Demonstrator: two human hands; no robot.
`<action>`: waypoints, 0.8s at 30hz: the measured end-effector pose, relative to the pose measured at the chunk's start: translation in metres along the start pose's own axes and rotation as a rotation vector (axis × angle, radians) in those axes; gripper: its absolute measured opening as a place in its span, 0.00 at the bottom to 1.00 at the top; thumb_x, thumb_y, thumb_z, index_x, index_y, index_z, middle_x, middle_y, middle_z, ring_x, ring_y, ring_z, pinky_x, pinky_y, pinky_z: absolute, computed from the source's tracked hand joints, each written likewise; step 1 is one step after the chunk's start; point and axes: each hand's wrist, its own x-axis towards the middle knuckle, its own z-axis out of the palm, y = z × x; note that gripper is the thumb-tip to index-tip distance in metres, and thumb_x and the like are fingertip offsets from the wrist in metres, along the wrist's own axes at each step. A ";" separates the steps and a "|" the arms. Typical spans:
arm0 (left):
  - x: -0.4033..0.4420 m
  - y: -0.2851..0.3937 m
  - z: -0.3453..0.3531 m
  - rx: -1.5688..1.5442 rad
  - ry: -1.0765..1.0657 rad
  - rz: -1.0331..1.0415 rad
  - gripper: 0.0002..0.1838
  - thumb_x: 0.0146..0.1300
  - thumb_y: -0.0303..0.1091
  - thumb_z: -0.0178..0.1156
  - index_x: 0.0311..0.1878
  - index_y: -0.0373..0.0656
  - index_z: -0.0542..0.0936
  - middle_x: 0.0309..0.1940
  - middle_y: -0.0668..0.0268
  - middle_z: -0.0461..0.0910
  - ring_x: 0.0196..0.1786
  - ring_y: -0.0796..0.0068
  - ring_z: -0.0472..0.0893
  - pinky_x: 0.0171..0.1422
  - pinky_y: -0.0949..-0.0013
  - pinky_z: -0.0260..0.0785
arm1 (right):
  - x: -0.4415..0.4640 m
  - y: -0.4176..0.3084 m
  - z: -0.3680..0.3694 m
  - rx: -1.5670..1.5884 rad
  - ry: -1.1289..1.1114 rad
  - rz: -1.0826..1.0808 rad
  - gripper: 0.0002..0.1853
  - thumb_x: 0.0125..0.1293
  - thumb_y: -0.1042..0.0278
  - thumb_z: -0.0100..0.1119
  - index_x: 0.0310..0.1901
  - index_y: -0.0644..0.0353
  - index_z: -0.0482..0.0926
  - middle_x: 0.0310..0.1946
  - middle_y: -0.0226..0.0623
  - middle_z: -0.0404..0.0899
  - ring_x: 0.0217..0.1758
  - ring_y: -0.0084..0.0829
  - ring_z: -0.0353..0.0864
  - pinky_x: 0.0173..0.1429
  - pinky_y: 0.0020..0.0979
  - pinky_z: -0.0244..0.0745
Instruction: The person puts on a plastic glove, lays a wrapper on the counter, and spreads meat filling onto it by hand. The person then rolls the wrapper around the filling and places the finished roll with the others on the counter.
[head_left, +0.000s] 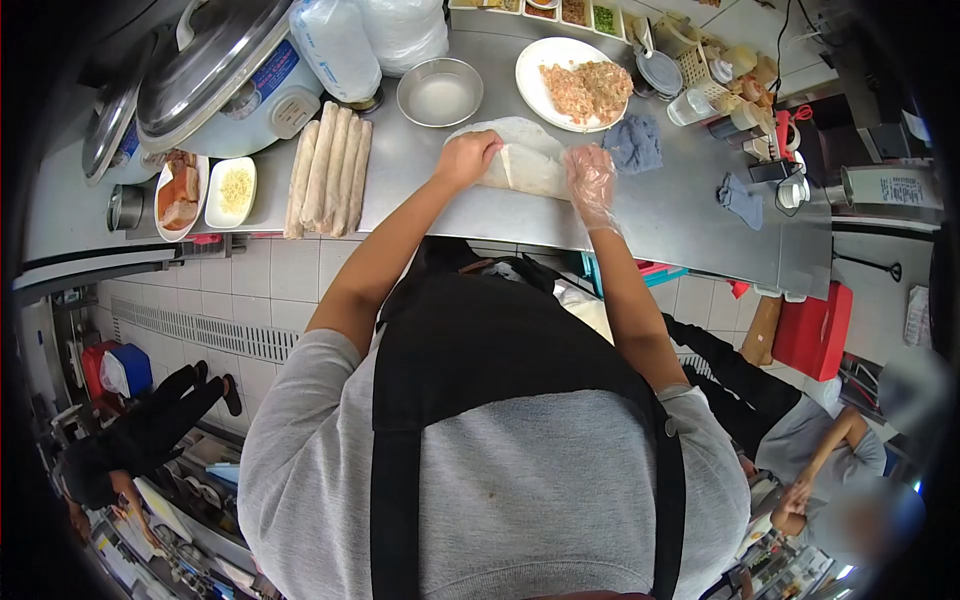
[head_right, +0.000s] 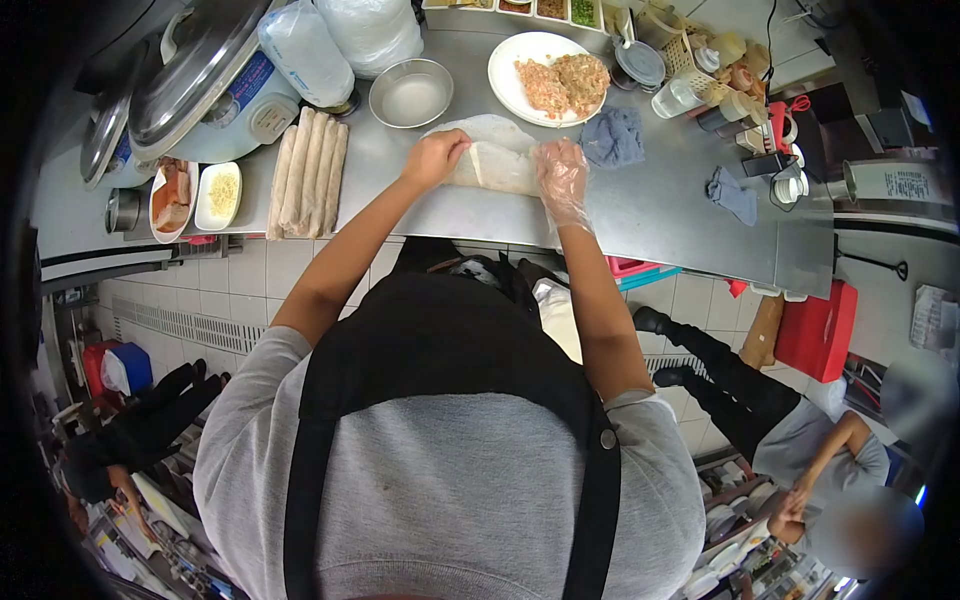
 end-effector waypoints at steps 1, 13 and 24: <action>0.002 -0.002 0.002 0.002 0.003 -0.001 0.05 0.64 0.35 0.59 0.39 0.45 0.80 0.32 0.58 0.83 0.36 0.55 0.81 0.39 0.57 0.72 | 0.005 -0.004 0.002 -0.051 0.062 -0.001 0.12 0.54 0.70 0.65 0.42 0.57 0.80 0.41 0.42 0.79 0.45 0.48 0.76 0.50 0.44 0.74; 0.013 0.011 0.004 0.129 0.286 0.110 0.10 0.61 0.32 0.61 0.46 0.46 0.79 0.38 0.63 0.81 0.44 0.56 0.79 0.50 0.57 0.71 | -0.025 -0.036 0.010 0.164 -0.095 -0.053 0.11 0.56 0.68 0.65 0.42 0.58 0.80 0.43 0.44 0.79 0.48 0.50 0.77 0.53 0.47 0.74; -0.029 -0.001 0.021 -0.043 -0.149 0.044 0.29 0.54 0.31 0.64 0.60 0.47 0.67 0.33 0.54 0.80 0.42 0.52 0.80 0.49 0.53 0.71 | -0.018 -0.049 0.024 0.153 -0.174 -0.116 0.12 0.56 0.64 0.65 0.42 0.56 0.82 0.40 0.40 0.80 0.47 0.46 0.78 0.55 0.47 0.70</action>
